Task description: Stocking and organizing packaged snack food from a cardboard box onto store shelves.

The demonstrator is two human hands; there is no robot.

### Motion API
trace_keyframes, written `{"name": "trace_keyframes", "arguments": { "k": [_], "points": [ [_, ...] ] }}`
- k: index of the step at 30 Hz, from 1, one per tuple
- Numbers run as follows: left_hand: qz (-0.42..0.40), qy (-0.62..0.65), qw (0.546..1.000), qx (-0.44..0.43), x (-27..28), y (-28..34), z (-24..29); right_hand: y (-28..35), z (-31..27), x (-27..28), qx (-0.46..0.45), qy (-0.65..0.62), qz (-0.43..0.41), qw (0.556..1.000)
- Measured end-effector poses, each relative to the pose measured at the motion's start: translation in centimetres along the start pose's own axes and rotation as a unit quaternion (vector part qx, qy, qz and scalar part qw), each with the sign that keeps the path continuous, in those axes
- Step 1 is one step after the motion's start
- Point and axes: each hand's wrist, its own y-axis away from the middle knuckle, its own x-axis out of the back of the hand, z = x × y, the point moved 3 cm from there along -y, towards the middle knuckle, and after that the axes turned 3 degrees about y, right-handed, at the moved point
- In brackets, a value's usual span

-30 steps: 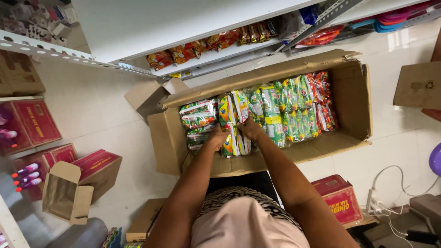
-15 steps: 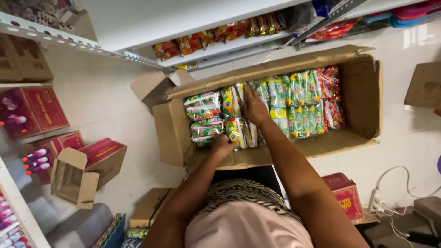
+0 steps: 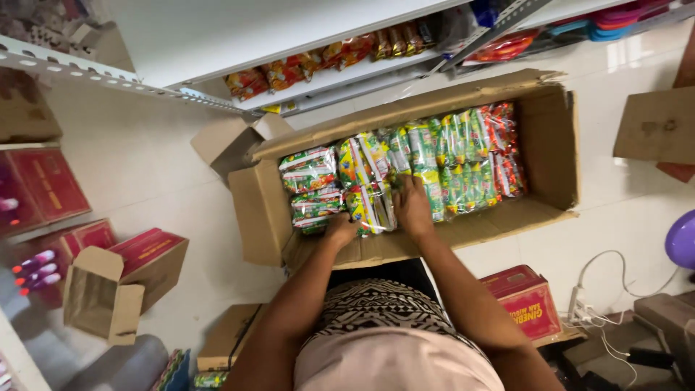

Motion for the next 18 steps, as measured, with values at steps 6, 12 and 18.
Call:
{"name": "trace_keyframes", "arguments": {
  "k": [6,12,18],
  "points": [
    [0.057,-0.102,0.989,0.095,9.2,4.5,13.1,0.8,0.8,2.1,0.029,0.154,0.061,0.986],
    [0.048,-0.234,0.961,-0.141,10.7,4.1,21.4,-0.7,8.0,-4.7,-0.017,0.222,0.002,0.975],
    [0.026,-0.204,0.965,-0.164,9.9,1.4,18.5,-0.8,8.8,-4.7,-0.022,0.233,-0.02,0.972]
  ]
}}
